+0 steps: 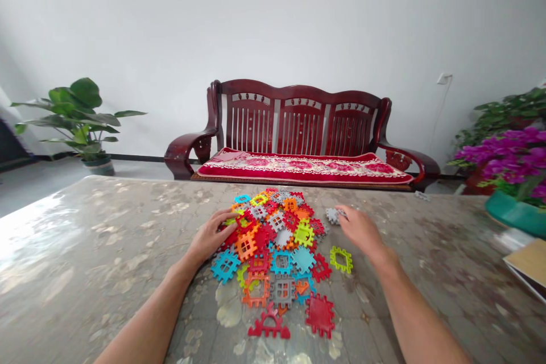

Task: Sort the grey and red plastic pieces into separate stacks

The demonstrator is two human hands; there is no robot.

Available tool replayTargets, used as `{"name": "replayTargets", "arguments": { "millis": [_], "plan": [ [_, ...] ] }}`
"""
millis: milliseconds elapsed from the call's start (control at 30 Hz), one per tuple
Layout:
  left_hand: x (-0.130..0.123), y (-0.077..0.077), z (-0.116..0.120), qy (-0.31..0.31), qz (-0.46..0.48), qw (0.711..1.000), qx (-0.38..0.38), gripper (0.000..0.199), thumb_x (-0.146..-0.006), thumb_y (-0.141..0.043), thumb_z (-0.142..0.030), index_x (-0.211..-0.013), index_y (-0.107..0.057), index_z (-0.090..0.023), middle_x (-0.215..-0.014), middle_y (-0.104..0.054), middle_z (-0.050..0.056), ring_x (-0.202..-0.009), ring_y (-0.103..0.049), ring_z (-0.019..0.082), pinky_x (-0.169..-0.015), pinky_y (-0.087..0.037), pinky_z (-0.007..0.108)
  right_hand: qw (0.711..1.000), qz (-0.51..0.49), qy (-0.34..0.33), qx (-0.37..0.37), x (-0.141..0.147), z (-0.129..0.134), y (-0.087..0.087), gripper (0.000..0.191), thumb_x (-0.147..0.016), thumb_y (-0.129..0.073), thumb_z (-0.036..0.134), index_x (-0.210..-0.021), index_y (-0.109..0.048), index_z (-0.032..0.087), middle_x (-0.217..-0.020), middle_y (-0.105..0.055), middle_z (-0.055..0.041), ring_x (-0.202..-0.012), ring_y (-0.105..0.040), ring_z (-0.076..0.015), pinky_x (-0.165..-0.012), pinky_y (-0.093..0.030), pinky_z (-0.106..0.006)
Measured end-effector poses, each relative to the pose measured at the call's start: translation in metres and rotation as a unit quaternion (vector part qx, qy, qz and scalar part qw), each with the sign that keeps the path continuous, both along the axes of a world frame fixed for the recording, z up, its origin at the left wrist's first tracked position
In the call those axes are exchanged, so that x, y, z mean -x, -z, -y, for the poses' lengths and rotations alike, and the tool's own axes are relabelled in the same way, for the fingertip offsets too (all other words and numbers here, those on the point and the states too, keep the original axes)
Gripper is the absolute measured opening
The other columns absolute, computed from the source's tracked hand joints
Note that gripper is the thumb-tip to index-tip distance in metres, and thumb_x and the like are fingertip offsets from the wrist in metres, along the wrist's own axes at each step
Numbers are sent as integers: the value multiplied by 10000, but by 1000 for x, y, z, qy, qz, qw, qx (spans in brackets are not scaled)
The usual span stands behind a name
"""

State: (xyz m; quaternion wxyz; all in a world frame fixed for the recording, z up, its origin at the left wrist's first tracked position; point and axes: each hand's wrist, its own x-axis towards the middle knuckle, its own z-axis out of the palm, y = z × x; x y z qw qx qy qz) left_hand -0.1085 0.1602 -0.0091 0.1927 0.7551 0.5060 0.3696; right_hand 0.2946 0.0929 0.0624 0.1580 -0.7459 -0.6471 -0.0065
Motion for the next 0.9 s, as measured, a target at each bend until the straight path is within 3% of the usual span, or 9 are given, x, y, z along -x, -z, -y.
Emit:
{"name": "replayTargets", "arguments": {
  "millis": [100, 200, 367, 467, 533, 700, 767, 900],
  "plan": [
    [0, 0, 0, -1, 0, 1000, 4, 495, -829, -516, -568, -1122, -704, -216, -1314, -614, 99, -1220, -568, 282, -1090, -400, 437, 989, 93, 84, 74, -20, 8, -10, 325, -857, -439, 195, -1024, -716, 224, -972, -743, -142, -912, -695, -278, -739, -473, -336],
    [1, 0, 0, 2, -2, 1000, 7, 505, -829, -515, -567, -1134, -697, -209, -1325, -604, 105, -1232, -559, 281, -1099, -388, 438, 978, 115, 126, 120, -33, 13, -6, 305, -858, -458, 227, -999, -725, 184, -993, -728, -189, -917, -691, -300, -729, -471, -350],
    [2, 0, -1, 3, -4, 1000, 5, 513, -823, -515, -576, -1129, -703, -209, -1316, -613, 106, -1230, -560, 284, -1097, -390, 443, 987, -21, 53, 148, -50, 7, 7, 350, -889, -463, 413, -880, -733, 190, -869, -731, -113, -842, -683, -258, -725, -481, -325],
    [2, 0, -1, 4, -4, 1000, 0, 507, -818, -518, -580, -1112, -710, -214, -1303, -623, 102, -1218, -569, 286, -1089, -398, 445, 987, -94, 22, 126, -66, 4, 11, 267, -824, -529, 323, -933, -733, 191, -935, -737, -82, -878, -679, -245, -788, -487, -321],
    [1, 0, -2, 2, -2, 1000, -2, 503, -820, -518, -577, -1113, -711, -216, -1295, -628, 101, -1214, -572, 283, -1088, -400, 444, 984, -120, -13, 131, -74, 5, 13, 372, -726, -603, 257, -1075, -708, 179, -1085, -719, -92, -985, -660, -260, -872, -478, -333],
    [2, 1, -2, 3, -5, 1000, -7, 489, -835, -512, -562, -1127, -709, -224, -1292, -628, 94, -1209, -575, 278, -1087, -402, 436, 971, -80, -126, 186, -73, 9, 23, 737, -541, -678, 137, -1273, -600, 182, -1320, -591, -113, -1187, -549, -279, -1020, -404, -353],
    [2, 2, -2, 3, -5, 1000, -9, 485, -835, -513, -559, -1123, -710, -223, -1293, -629, 93, -1208, -577, 279, -1085, -405, 436, 970, -52, -143, 190, -68, 9, 27, 735, -521, -668, 96, -1247, -609, 197, -1273, -599, -100, -1180, -541, -266, -1020, -393, -336],
    [2, 2, -2, 3, -5, 1000, -8, 485, -835, -515, -557, -1123, -707, -218, -1298, -625, 96, -1213, -573, 279, -1084, -406, 435, 973, -16, -127, 190, -59, 7, 31, 540, -581, -599, 60, -1100, -649, 202, -1120, -612, -72, -1037, -584, -216, -904, -431, -284]
  ]
}}
